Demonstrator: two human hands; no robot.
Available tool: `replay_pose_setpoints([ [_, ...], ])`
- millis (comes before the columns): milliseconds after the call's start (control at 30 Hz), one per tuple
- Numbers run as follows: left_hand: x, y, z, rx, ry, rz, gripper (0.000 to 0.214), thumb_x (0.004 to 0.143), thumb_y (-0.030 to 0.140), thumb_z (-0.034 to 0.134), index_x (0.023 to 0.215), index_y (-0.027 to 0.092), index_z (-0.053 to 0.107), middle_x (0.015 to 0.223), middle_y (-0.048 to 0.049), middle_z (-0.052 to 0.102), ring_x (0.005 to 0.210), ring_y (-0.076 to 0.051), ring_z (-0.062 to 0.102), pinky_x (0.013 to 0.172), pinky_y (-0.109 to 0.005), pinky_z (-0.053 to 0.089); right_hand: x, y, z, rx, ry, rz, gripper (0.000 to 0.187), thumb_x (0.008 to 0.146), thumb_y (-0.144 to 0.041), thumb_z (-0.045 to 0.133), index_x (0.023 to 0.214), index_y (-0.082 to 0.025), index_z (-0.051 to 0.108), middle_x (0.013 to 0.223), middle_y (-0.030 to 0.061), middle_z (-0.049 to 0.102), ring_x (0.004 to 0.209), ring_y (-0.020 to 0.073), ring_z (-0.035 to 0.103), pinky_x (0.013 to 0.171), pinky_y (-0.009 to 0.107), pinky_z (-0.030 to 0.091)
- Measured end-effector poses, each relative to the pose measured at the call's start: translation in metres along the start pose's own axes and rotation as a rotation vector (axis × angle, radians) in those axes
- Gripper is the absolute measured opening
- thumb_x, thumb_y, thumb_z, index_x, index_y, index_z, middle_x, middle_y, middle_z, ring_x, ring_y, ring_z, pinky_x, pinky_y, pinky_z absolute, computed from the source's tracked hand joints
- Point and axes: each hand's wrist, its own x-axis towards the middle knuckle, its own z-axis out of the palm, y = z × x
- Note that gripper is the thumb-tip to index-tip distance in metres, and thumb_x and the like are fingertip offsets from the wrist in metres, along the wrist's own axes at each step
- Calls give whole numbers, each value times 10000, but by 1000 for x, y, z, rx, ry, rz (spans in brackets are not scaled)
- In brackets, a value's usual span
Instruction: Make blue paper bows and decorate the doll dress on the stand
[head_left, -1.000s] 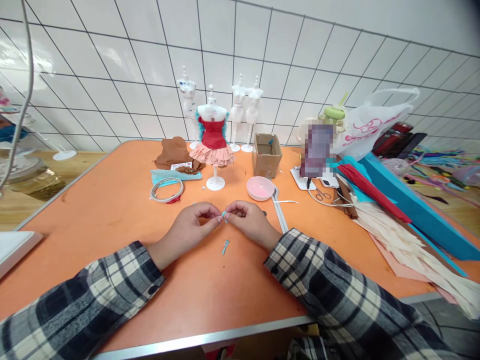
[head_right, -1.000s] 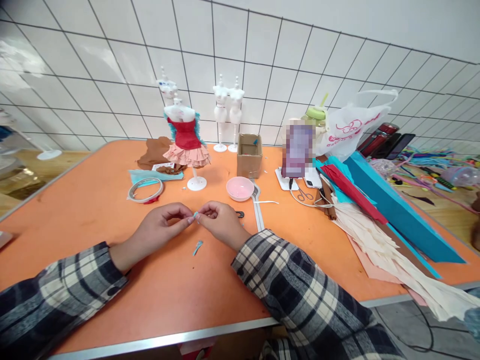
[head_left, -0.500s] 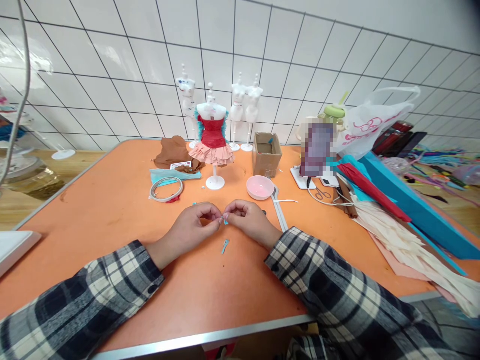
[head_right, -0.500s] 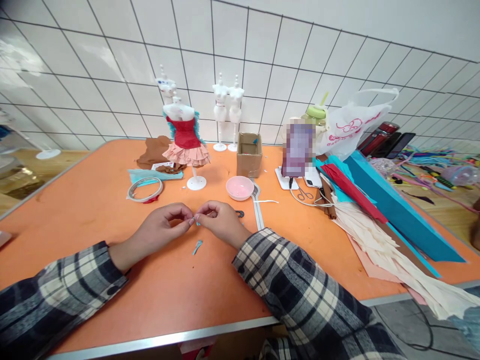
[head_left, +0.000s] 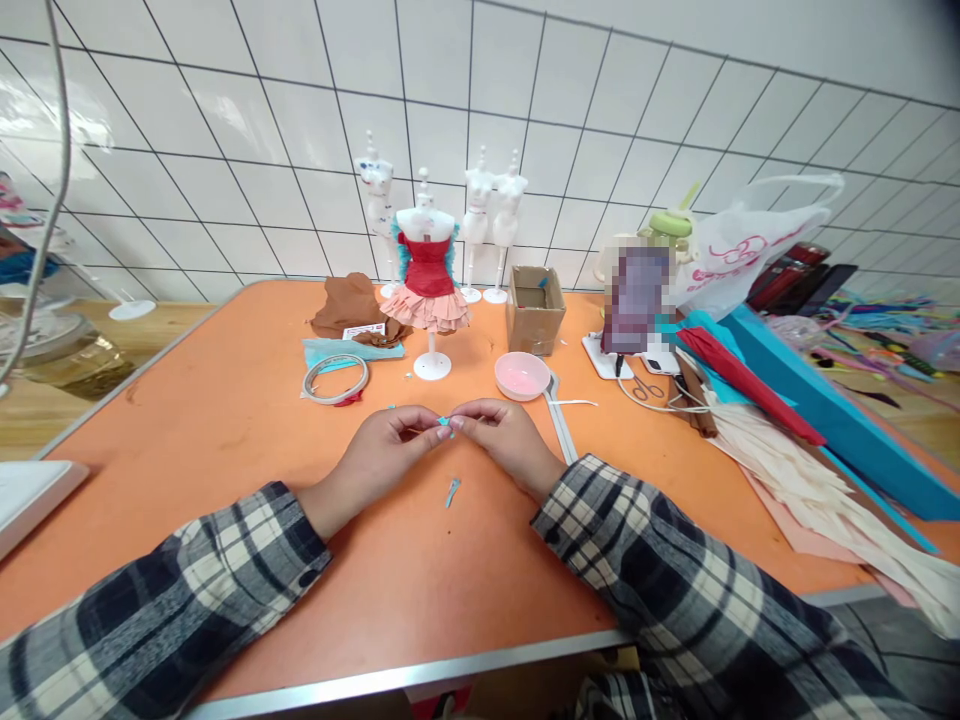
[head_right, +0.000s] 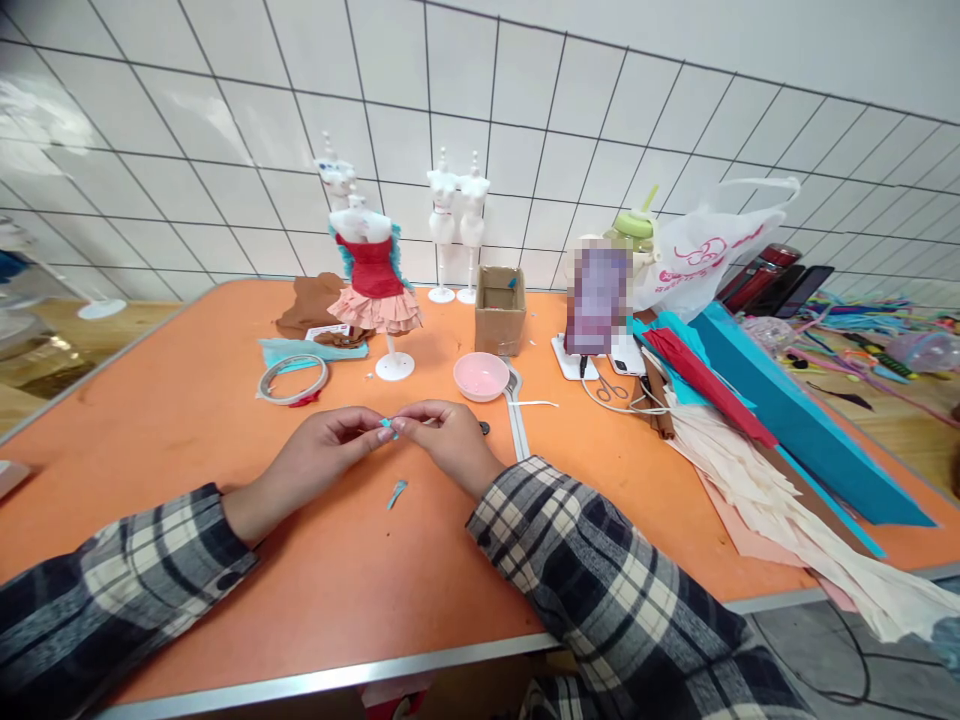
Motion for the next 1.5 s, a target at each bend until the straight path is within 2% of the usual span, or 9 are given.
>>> replay_pose_setpoints([
  [567,0,-6,2,114,-37,64,267,772,432,646,797,172,703,764,-34,717,706,-174,640,661,-264,499,-4,-10,0,-179,-7,-6,102,737,-282,617,722,-181,606,713,-20,590,672,118,518,646,254,412],
  [767,2,-6,-3,11,-106,30,408,773,452,645,1069,177,695,956,-75,741,873,-227,667,796,-330,513,-2,-6,-2,-99,14,-102,162,765,-343,659,806,-187,655,777,6,634,743,142,559,696,276,441],
  [933,2,-5,-7,-95,-110,21,278,749,421,668,876,183,734,897,-61,740,853,-220,649,788,-320,502,-2,-7,-3,-172,21,-211,143,786,-342,683,810,-203,707,826,41,670,772,167,582,720,305,458],
  [1033,1,-5,-6,-329,-100,-47,216,701,309,687,872,182,726,891,-61,728,850,-206,645,763,-302,510,-3,-9,-5,-214,26,-280,118,795,-333,691,818,-225,731,801,36,653,753,165,565,713,310,455],
  [1100,1,-4,-8,-518,-132,-151,235,687,265,651,894,174,714,866,-75,717,767,-189,644,610,-256,500,-6,-12,-6,-261,47,-336,121,812,-346,681,840,-246,745,788,34,636,761,170,555,711,315,454],
  [1200,1,-1,-11,-649,-258,-357,261,761,378,583,823,152,699,761,-96,684,543,-137,565,358,-199,287,-12,-15,-6,-371,33,-430,156,844,-376,649,876,-276,764,790,38,614,750,172,551,703,316,459],
  [1300,1,1,-14,-701,-349,-431,308,759,463,625,730,159,666,673,-69,639,510,-120,538,350,-199,253,-16,-16,-6,-490,-19,-526,173,869,-377,615,878,-303,771,808,33,600,716,157,544,679,298,458],
  [1400,0,0,-14,-714,-294,-377,221,659,352,752,726,172,643,617,-11,588,522,-105,538,409,-195,334,-20,-17,-5,-543,-51,-590,186,889,-361,587,876,-297,761,832,36,605,736,155,550,686,289,451],
  [1500,0,-1,-13,-633,-151,-273,232,674,361,747,750,172,637,628,-5,589,525,-100,530,423,-189,347,-22,-19,-5,-539,-4,-507,221,865,-349,601,1045,-261,694,911,43,624,646,135,509,657,292,445],
])
